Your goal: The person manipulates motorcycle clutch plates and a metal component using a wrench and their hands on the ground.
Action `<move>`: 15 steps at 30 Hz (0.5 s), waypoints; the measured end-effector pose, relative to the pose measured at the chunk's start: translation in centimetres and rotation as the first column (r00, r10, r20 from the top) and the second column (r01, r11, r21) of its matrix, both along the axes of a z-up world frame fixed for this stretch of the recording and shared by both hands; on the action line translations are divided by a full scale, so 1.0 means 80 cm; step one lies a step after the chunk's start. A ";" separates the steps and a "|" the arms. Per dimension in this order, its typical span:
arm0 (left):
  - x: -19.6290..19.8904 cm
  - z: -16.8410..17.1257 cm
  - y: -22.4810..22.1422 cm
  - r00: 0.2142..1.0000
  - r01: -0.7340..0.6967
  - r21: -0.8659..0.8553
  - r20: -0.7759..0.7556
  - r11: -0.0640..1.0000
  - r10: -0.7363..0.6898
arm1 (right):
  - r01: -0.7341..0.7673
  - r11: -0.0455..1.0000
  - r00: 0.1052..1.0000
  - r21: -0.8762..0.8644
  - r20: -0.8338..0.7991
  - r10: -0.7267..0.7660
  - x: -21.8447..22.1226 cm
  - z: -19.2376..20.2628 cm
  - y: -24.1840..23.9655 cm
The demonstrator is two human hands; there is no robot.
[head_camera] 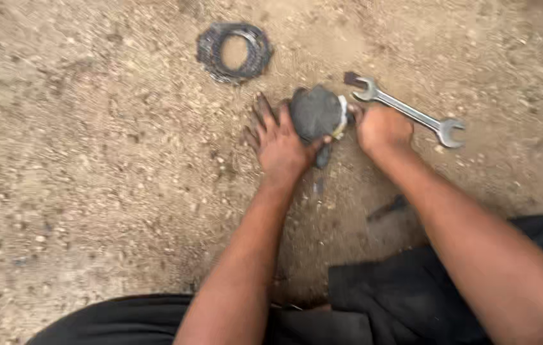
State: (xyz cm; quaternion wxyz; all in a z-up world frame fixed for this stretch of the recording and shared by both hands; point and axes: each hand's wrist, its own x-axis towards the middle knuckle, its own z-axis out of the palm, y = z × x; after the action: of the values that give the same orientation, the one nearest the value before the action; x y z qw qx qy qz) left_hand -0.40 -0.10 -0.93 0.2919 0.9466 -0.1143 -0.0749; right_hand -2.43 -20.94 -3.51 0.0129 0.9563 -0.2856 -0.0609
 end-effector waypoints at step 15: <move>0.029 0.035 -0.005 0.984 -0.141 -0.148 -0.131 0.979 0.122 | -0.032 0.881 0.890 0.473 0.415 -0.190 -0.055 0.073 -0.076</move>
State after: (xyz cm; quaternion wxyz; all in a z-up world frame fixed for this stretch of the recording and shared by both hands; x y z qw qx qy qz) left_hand 1.93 -0.52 1.84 0.3759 0.9201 -0.0388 -0.1034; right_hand -6.83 -27.04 2.35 -0.2867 0.9058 -0.2975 0.0942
